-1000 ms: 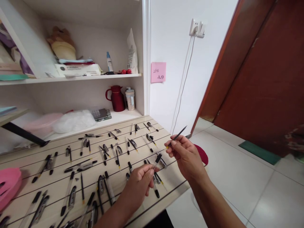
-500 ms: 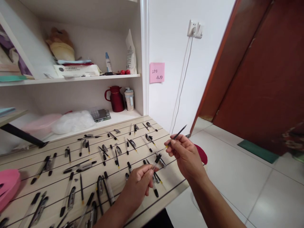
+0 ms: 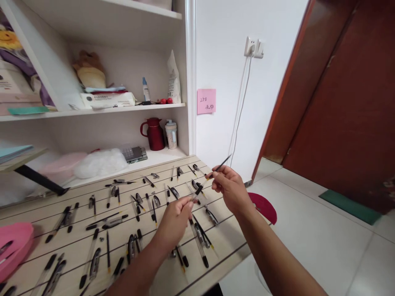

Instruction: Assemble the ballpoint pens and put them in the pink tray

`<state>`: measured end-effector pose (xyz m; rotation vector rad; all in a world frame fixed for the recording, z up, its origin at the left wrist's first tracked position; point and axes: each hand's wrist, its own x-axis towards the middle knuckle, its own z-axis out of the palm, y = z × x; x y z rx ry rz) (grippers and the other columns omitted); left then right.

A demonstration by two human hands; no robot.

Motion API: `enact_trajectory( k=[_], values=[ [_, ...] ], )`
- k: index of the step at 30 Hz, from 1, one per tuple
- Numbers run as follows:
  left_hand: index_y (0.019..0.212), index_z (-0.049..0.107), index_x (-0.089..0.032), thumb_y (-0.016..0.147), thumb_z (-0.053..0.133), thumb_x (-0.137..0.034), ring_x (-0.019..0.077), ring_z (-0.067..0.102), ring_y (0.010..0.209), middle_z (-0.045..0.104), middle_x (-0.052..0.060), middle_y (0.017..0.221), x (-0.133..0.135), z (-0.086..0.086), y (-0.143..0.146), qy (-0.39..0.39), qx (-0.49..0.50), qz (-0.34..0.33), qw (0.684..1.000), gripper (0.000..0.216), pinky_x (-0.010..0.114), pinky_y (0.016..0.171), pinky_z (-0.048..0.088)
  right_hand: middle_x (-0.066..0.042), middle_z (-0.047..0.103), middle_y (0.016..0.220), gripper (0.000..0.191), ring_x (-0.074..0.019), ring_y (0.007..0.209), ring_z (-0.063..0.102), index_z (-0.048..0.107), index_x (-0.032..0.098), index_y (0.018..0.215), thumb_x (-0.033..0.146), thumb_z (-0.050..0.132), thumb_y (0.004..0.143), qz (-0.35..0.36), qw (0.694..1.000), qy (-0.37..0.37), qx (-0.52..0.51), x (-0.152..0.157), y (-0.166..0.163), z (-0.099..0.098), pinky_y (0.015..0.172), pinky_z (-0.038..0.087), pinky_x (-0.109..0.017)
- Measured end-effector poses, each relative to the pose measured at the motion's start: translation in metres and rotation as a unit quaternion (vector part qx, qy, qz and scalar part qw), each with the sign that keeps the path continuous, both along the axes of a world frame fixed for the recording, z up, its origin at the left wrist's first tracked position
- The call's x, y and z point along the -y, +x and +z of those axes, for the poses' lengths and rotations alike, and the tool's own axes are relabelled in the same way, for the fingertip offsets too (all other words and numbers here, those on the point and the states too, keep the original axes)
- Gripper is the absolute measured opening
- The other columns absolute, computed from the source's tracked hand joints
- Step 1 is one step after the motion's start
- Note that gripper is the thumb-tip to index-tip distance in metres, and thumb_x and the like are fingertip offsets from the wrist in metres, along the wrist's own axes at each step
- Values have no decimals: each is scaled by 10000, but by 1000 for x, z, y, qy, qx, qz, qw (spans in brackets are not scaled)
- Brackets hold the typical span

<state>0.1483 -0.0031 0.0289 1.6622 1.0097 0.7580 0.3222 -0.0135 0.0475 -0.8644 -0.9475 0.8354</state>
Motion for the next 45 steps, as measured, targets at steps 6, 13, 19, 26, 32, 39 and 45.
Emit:
enact_trajectory(
  k=[6, 13, 19, 26, 32, 39, 45],
  values=[
    [973, 622, -137, 750, 446, -373, 73, 374, 427, 451, -38, 557, -32, 2, 10, 39, 14, 90, 995, 369, 191, 422, 278, -12, 631, 716, 198, -44, 417, 443, 576, 159, 776, 285, 650, 642, 174, 982, -46, 52, -51, -4, 5, 373, 268, -174],
    [1005, 613, -123, 742, 463, -407, 66, 330, 402, 440, -48, 528, -41, -14, 14, 2, 42, 84, 996, 416, 191, 413, 251, -19, 598, 784, 332, -39, 438, 426, 586, 163, 883, 443, 584, 705, 146, 989, -21, -32, -67, 2, -6, 377, 260, -175],
    [1015, 618, -124, 733, 488, -425, 67, 310, 406, 435, -44, 525, -41, -17, 15, -14, 37, 90, 995, 432, 195, 411, 236, 32, 541, 629, 249, -27, 400, 367, 583, 149, 776, 363, 652, 668, 96, 994, -17, -41, -73, 10, -17, 376, 222, -173],
    [1010, 617, -134, 728, 510, -406, 61, 338, 416, 439, -43, 555, -37, -19, 17, -25, 39, 87, 995, 407, 184, 400, 242, 55, 502, 518, 246, -33, 370, 376, 530, 147, 646, 371, 627, 679, 160, 985, -56, 33, -67, 3, -18, 374, 228, -171],
    [997, 612, -116, 700, 535, -386, 50, 354, 405, 447, -45, 554, -35, -19, 16, -44, 70, 104, 991, 409, 172, 390, 250, 27, 542, 590, 288, -63, 419, 433, 527, 170, 706, 451, 486, 756, 111, 972, -113, 174, -57, 17, -14, 413, 282, -189],
    [924, 625, -123, 676, 559, -365, 45, 388, 409, 500, -25, 599, -30, -16, 14, -60, 83, 113, 988, 353, 161, 375, 256, -69, 644, 673, 102, -186, 638, 574, 602, 169, 616, 269, 602, 634, -35, 726, -245, 641, -29, 13, -28, 487, 298, -248],
    [976, 621, -131, 677, 560, -350, 46, 391, 409, 533, -10, 620, -27, -13, 13, -53, 78, 100, 991, 376, 163, 373, 265, -104, 675, 749, 125, -200, 690, 600, 668, 170, 697, 189, 565, 629, -18, 681, -275, 679, -31, 10, -47, 522, 328, -248]
  ],
)
